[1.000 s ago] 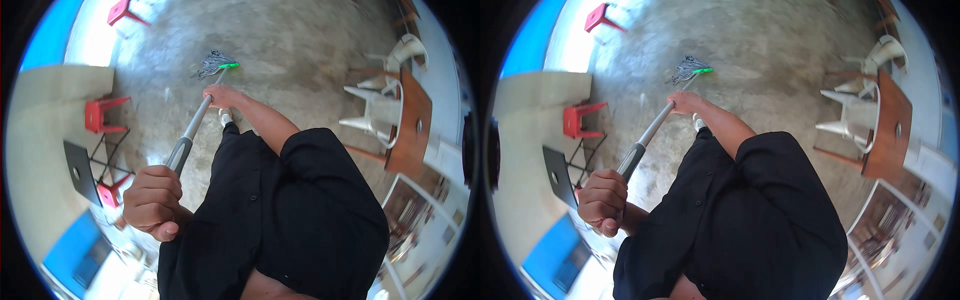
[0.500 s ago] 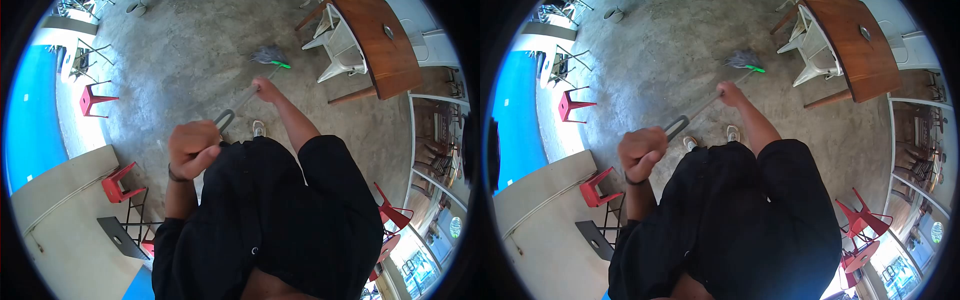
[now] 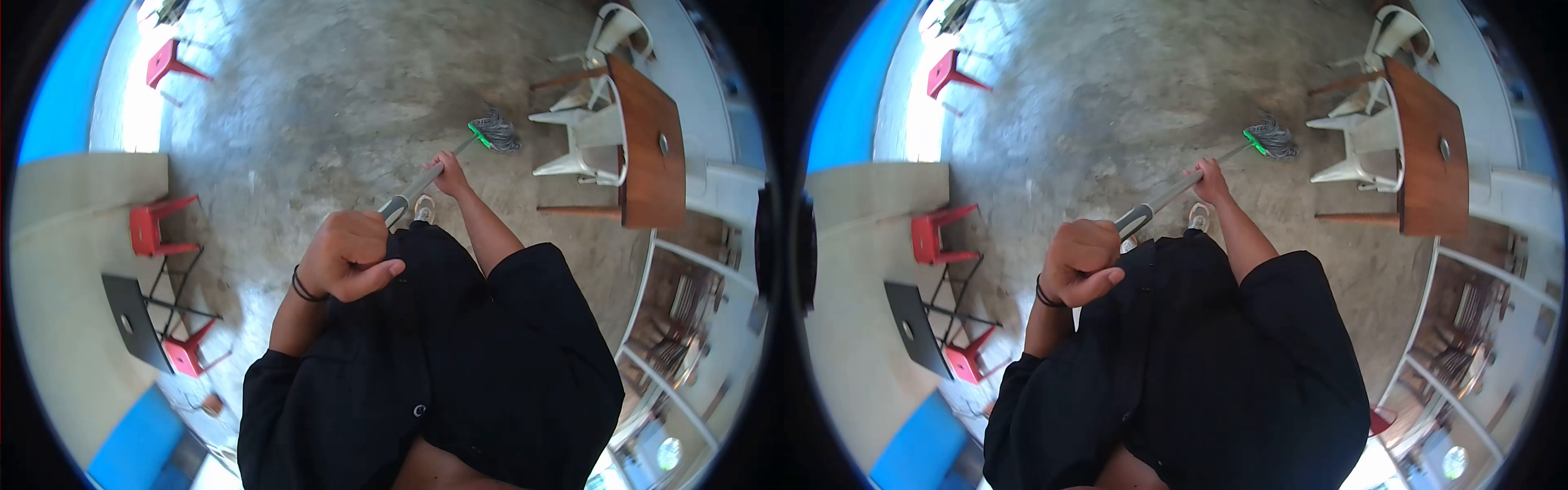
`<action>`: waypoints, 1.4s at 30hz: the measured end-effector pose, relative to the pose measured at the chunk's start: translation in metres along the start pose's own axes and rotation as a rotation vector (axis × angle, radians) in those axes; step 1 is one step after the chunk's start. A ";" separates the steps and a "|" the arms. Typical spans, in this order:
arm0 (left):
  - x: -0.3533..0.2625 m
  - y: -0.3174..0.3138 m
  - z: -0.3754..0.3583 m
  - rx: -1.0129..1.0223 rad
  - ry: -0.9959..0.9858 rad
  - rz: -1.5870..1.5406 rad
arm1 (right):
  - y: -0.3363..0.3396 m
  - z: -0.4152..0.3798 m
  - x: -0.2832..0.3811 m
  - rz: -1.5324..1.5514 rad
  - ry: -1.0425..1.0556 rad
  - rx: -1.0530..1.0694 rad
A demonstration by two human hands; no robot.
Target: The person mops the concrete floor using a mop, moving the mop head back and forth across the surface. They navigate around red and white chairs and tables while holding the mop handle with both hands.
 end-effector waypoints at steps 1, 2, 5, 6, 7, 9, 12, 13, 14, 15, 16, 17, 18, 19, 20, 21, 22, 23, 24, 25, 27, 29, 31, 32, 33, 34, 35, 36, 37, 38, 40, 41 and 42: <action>-0.011 0.017 -0.018 -0.032 -0.005 0.039 | -0.025 0.007 0.021 0.007 0.049 0.013; -0.023 0.034 -0.037 -0.066 -0.009 0.079 | -0.050 0.016 0.041 0.015 0.100 0.028; -0.067 0.079 -0.094 -0.204 -0.013 0.183 | -0.134 0.033 0.110 0.039 0.214 0.127; -0.081 0.091 -0.113 -0.255 -0.010 0.215 | -0.161 0.035 0.136 0.049 0.243 0.170; -0.095 0.102 -0.135 -0.312 -0.032 0.250 | -0.187 0.034 0.161 0.081 0.292 0.217; -0.123 0.115 -0.169 -0.412 -0.039 0.306 | -0.236 0.033 0.211 0.152 0.377 0.295; -0.157 0.123 -0.213 -0.442 -0.056 0.396 | -0.297 0.023 0.280 0.211 0.384 0.482; -0.167 0.124 -0.222 -0.431 -0.055 0.427 | -0.316 0.017 0.298 0.194 0.390 0.528; -0.175 0.123 -0.229 -0.418 -0.056 0.457 | -0.333 0.010 0.316 0.175 0.395 0.572; -0.182 0.121 -0.233 -0.415 -0.055 0.466 | -0.347 0.002 0.330 0.155 0.400 0.614; -0.188 0.118 -0.236 -0.394 -0.053 0.472 | -0.358 -0.007 0.341 0.182 0.359 0.675; -0.194 0.115 -0.238 -0.371 -0.050 0.478 | -0.367 -0.017 0.351 0.209 0.317 0.735; -0.198 0.111 -0.239 -0.348 -0.048 0.484 | -0.374 -0.026 0.356 0.235 0.273 0.794; -0.202 0.109 -0.242 -0.367 -0.074 0.460 | -0.375 -0.035 0.363 0.251 0.308 0.821; -0.206 0.106 -0.245 -0.373 -0.085 0.450 | -0.374 -0.044 0.367 0.267 0.345 0.845; -0.210 0.103 -0.249 -0.375 -0.096 0.439 | -0.370 -0.052 0.370 0.284 0.379 0.867; -0.213 0.100 -0.251 -0.372 -0.107 0.424 | -0.364 -0.057 0.368 0.264 0.398 0.871; -0.214 0.097 -0.253 -0.365 -0.117 0.400 | -0.356 -0.060 0.365 0.244 0.414 0.870; -0.213 0.092 -0.253 -0.353 -0.130 0.375 | -0.346 -0.061 0.361 0.224 0.429 0.863; -0.210 0.085 -0.251 -0.337 -0.141 0.347 | -0.333 -0.060 0.355 0.210 0.433 0.842; -0.201 0.068 -0.239 -0.320 -0.161 0.309 | -0.302 -0.057 0.337 0.186 0.431 0.792; -0.191 0.049 -0.221 -0.282 -0.176 0.266 | -0.268 -0.052 0.309 0.167 0.422 0.741; -0.180 0.028 -0.198 -0.227 -0.185 0.213 | -0.226 -0.051 0.276 0.147 0.391 0.681; -0.173 0.017 -0.185 -0.197 -0.189 0.183 | -0.204 -0.051 0.259 0.137 0.369 0.647; -0.165 0.006 -0.173 -0.170 -0.194 0.153 | -0.180 -0.052 0.242 0.124 0.347 0.616; -0.158 -0.005 -0.162 -0.145 -0.202 0.126 | -0.160 -0.055 0.220 0.120 0.341 0.556; -0.149 -0.016 -0.150 -0.124 -0.192 0.096 | -0.140 -0.057 0.200 0.113 0.341 0.498; -0.139 -0.027 -0.140 -0.105 -0.186 0.089 | -0.122 -0.059 0.179 0.108 0.344 0.443; -0.129 -0.037 -0.130 -0.086 -0.177 0.082 | -0.103 -0.060 0.159 0.086 0.312 0.405; -0.120 -0.050 -0.120 -0.066 -0.165 0.074 | -0.082 -0.064 0.138 0.068 0.278 0.365; -0.100 -0.076 -0.103 -0.063 -0.091 0.023 | -0.042 -0.074 0.095 0.047 0.184 0.296; -0.086 -0.085 -0.095 -0.027 -0.071 0.013 | -0.022 -0.080 0.072 0.043 0.129 0.267; -0.072 -0.094 -0.087 0.008 -0.051 0.004 | -0.004 -0.088 0.050 0.039 0.075 0.239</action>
Point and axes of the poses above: each hand's wrist, its own z-axis towards the middle knuckle, its own y-axis out of the back of the hand, x = y × z, the point moved 5 cm from there along z, towards the middle knuckle, and after that the axes turned 1 degree about z, right-handed, at the moved point
